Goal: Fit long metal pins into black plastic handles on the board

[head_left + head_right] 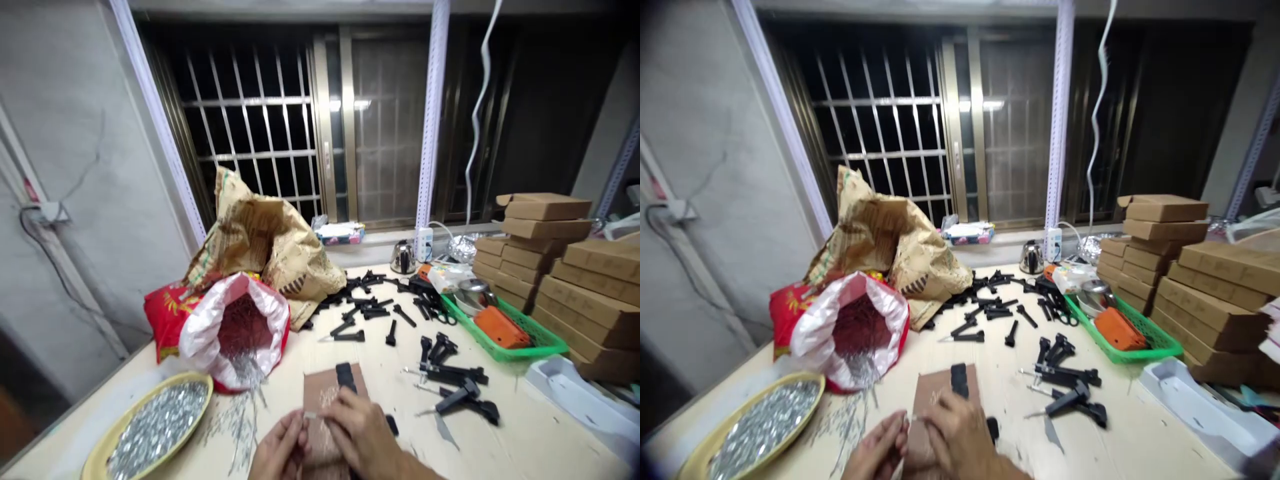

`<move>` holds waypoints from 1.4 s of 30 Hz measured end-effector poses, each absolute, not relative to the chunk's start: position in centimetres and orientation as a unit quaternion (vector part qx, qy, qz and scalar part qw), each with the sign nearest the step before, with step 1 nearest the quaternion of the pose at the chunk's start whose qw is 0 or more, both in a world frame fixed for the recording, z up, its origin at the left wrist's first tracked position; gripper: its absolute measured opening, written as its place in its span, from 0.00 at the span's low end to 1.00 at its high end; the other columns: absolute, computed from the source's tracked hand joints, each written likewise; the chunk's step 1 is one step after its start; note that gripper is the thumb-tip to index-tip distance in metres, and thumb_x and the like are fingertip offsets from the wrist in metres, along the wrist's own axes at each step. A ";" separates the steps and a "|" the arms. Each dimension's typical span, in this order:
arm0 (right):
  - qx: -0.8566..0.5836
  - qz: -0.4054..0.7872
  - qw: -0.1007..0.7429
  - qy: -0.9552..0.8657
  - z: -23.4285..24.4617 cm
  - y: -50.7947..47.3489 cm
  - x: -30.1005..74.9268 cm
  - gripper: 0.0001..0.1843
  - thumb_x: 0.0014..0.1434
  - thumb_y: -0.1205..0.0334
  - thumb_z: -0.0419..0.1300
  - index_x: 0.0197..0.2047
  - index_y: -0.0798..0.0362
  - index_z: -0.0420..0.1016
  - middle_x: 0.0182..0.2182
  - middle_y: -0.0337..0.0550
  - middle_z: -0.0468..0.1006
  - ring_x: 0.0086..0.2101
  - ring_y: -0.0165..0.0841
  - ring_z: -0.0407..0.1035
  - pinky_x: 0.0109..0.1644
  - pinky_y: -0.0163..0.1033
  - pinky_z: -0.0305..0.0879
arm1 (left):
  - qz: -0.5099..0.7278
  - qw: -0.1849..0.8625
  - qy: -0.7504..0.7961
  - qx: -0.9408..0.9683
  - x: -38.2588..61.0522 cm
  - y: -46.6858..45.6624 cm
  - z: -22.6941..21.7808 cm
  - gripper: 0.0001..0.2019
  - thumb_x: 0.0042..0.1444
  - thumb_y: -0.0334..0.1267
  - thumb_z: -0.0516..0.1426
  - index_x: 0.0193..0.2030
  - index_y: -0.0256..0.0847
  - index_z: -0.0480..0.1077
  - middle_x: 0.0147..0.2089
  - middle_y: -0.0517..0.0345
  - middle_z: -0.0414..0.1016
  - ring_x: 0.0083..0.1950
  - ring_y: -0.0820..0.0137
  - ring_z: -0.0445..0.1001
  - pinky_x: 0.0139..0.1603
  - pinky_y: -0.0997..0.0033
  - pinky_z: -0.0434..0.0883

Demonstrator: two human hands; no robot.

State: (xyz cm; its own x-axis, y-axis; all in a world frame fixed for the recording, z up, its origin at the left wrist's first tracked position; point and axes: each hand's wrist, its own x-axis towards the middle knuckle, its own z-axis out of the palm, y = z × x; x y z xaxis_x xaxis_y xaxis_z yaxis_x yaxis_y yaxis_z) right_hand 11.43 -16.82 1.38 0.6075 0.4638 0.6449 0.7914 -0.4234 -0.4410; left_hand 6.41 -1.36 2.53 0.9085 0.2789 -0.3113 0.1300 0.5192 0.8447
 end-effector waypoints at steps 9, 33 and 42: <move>-0.830 -0.113 0.371 -0.400 3.6 -18.6 10.0 0.13 0.64 0.64 0.51 0.47 0.50 0.74 0.35 0.43 0.72 0.35 0.31 0.70 0.39 0.34 0.69 | 0.017 0.893 0.185 0.409 5.5 -2.5 2.6 0.16 0.37 0.36 0.70 0.33 0.33 0.74 0.26 0.59 0.74 0.24 0.79 0.69 0.28 0.80 0.72; -0.862 -0.193 0.229 -0.409 3.2 -18.7 10.0 0.11 0.65 0.65 0.51 0.41 0.53 0.75 0.32 0.44 0.74 0.34 0.31 0.69 0.38 0.34 0.64 | 0.118 0.723 0.193 0.653 5.1 -2.9 2.6 0.11 0.49 0.40 0.63 0.36 0.34 0.74 0.23 0.59 0.75 0.27 0.75 0.72 0.31 0.78 0.69; -0.856 -0.071 0.337 -0.384 3.1 -19.2 10.4 0.09 0.65 0.61 0.52 0.41 0.51 0.73 0.36 0.41 0.73 0.35 0.29 0.70 0.37 0.33 0.65 | 0.074 0.770 0.151 0.616 5.1 -2.8 2.4 0.13 0.49 0.40 0.63 0.37 0.33 0.73 0.23 0.60 0.74 0.26 0.75 0.71 0.32 0.76 0.69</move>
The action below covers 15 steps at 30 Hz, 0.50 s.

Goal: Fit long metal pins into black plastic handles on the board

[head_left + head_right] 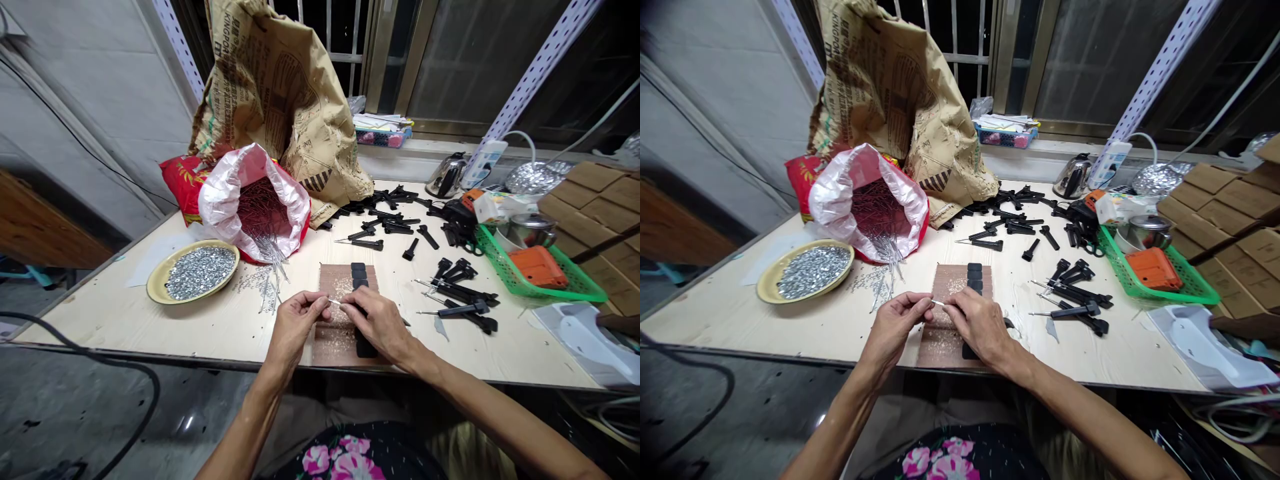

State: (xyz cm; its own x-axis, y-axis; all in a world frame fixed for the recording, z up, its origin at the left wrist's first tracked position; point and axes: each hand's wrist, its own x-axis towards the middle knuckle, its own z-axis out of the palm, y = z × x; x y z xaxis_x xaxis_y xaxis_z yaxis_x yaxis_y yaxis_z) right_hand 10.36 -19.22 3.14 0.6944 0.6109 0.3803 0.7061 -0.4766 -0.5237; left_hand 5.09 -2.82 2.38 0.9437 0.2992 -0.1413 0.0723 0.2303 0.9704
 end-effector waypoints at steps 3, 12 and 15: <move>-0.871 -0.125 0.263 -0.395 3.4 -19.0 10.1 0.12 0.66 0.61 0.49 0.40 0.51 0.74 0.35 0.44 0.72 0.33 0.29 0.69 0.32 0.32 0.63 | 0.085 0.754 0.153 0.633 5.0 -2.8 2.6 0.12 0.49 0.40 0.63 0.37 0.33 0.73 0.23 0.60 0.74 0.26 0.75 0.72 0.32 0.76 0.68; -0.860 -0.179 0.215 -0.426 3.9 -18.4 10.7 0.11 0.66 0.62 0.50 0.40 0.52 0.73 0.33 0.42 0.71 0.33 0.29 0.66 0.34 0.33 0.60 | 0.054 0.807 0.145 0.569 5.4 -1.9 2.7 0.13 0.46 0.39 0.65 0.36 0.33 0.72 0.22 0.61 0.73 0.24 0.76 0.72 0.32 0.76 0.69; -0.869 -0.178 0.201 -0.415 3.6 -18.4 10.6 0.13 0.67 0.60 0.48 0.39 0.50 0.74 0.31 0.40 0.70 0.30 0.28 0.66 0.31 0.32 0.58 | 0.047 0.815 0.153 0.556 5.2 -1.8 2.5 0.13 0.45 0.38 0.66 0.35 0.33 0.72 0.22 0.61 0.73 0.24 0.77 0.71 0.31 0.77 0.69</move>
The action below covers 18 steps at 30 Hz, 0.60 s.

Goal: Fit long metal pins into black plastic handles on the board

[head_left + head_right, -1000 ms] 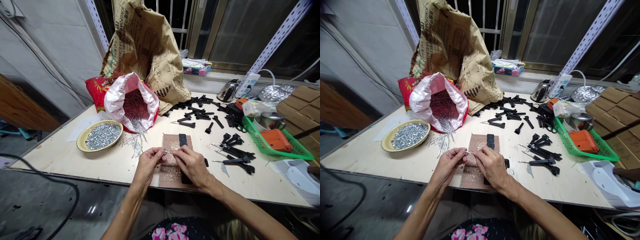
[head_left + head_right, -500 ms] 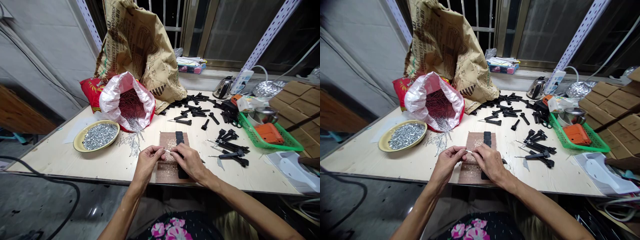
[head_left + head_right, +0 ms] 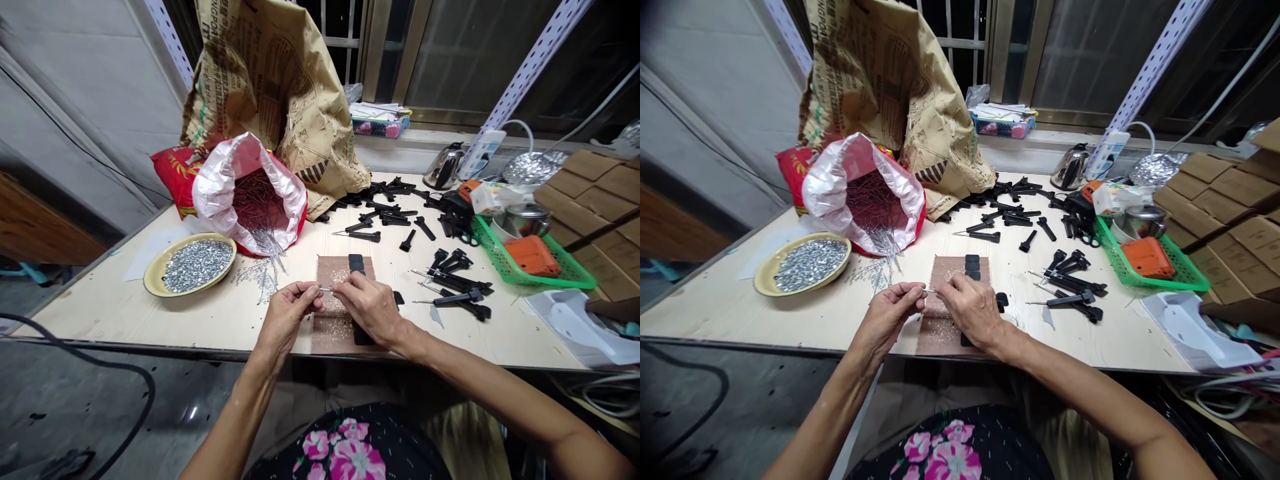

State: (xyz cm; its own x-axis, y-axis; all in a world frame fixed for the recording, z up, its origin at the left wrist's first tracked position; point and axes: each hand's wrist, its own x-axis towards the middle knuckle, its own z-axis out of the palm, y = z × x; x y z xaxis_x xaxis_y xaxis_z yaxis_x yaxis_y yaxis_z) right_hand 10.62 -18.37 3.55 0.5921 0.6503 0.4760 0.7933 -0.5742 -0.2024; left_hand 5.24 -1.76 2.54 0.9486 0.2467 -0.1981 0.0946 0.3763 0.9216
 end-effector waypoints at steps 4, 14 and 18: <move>-0.866 -0.172 0.221 -0.415 2.8 -18.4 10.6 0.11 0.66 0.59 0.50 0.40 0.52 0.72 0.33 0.40 0.71 0.32 0.27 0.66 0.32 0.32 0.57 | 0.038 0.822 0.160 0.545 5.2 -1.8 2.4 0.14 0.43 0.38 0.67 0.35 0.33 0.72 0.21 0.61 0.73 0.23 0.77 0.71 0.30 0.78 0.69; -0.874 -0.194 0.163 -0.415 2.6 -18.6 10.3 0.14 0.67 0.63 0.47 0.39 0.50 0.74 0.31 0.43 0.73 0.33 0.31 0.65 0.35 0.36 0.55 | 0.061 0.819 0.185 0.540 5.7 -2.9 1.9 0.14 0.43 0.40 0.66 0.33 0.32 0.73 0.22 0.61 0.73 0.22 0.78 0.69 0.28 0.77 0.69; -0.875 -0.105 0.290 -0.373 2.6 -18.6 10.4 0.13 0.67 0.58 0.49 0.40 0.51 0.73 0.33 0.41 0.73 0.33 0.29 0.67 0.35 0.33 0.58 | 0.113 0.795 0.171 0.571 5.8 -3.5 1.8 0.13 0.46 0.41 0.65 0.33 0.33 0.73 0.24 0.60 0.73 0.25 0.78 0.69 0.31 0.76 0.69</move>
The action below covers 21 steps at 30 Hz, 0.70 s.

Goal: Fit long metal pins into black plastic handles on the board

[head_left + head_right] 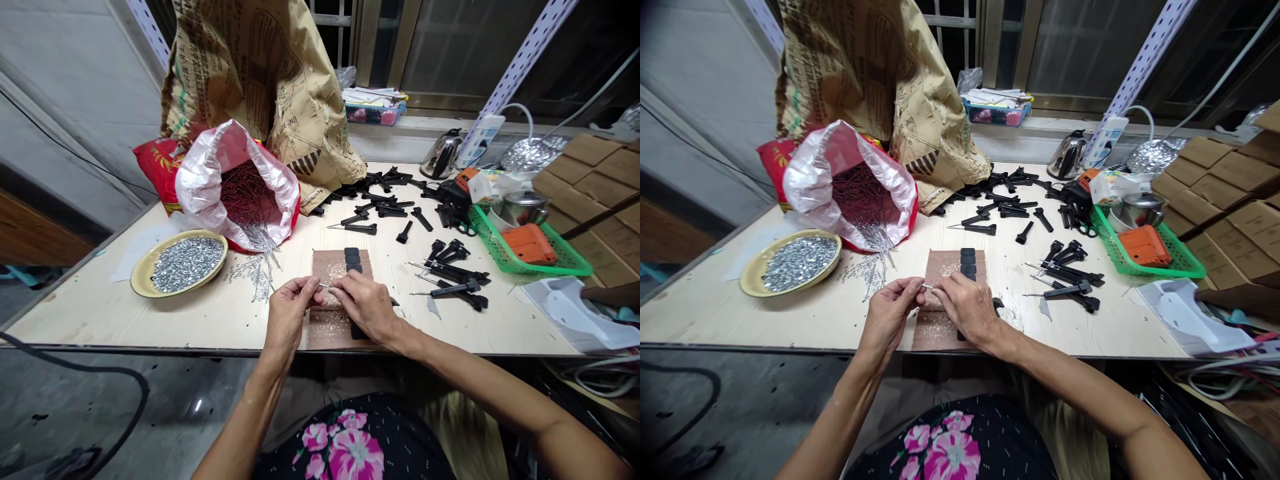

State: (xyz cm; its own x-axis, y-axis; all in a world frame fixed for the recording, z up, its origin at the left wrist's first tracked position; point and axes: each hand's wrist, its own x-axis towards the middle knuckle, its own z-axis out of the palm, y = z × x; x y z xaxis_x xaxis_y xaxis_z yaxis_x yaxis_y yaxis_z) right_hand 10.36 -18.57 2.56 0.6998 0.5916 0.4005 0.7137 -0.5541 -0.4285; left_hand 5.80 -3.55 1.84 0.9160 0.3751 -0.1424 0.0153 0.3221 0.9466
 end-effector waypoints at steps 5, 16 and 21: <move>-0.872 -0.100 0.309 -0.365 2.1 -18.9 10.4 0.11 0.66 0.60 0.50 0.39 0.51 0.73 0.34 0.42 0.73 0.36 0.31 0.67 0.37 0.34 0.59 | 0.108 0.773 0.164 0.604 5.8 -4.0 1.5 0.12 0.48 0.42 0.63 0.33 0.34 0.72 0.24 0.61 0.72 0.25 0.77 0.69 0.30 0.77 0.67; -0.836 0.003 0.419 -0.354 2.1 -19.0 11.7 0.07 0.64 0.61 0.53 0.39 0.53 0.71 0.33 0.39 0.71 0.34 0.29 0.67 0.39 0.33 0.62 | 0.086 0.800 0.176 0.567 6.6 -4.4 0.8 0.13 0.46 0.43 0.64 0.31 0.34 0.72 0.23 0.62 0.71 0.24 0.77 0.68 0.30 0.76 0.66; -0.860 -0.042 0.348 -0.372 1.8 -19.2 11.3 0.10 0.65 0.61 0.50 0.40 0.53 0.71 0.34 0.41 0.69 0.33 0.29 0.67 0.38 0.33 0.63 | 0.086 0.783 0.169 0.593 6.6 -4.2 0.9 0.13 0.46 0.44 0.64 0.30 0.34 0.72 0.22 0.61 0.72 0.23 0.77 0.68 0.29 0.76 0.65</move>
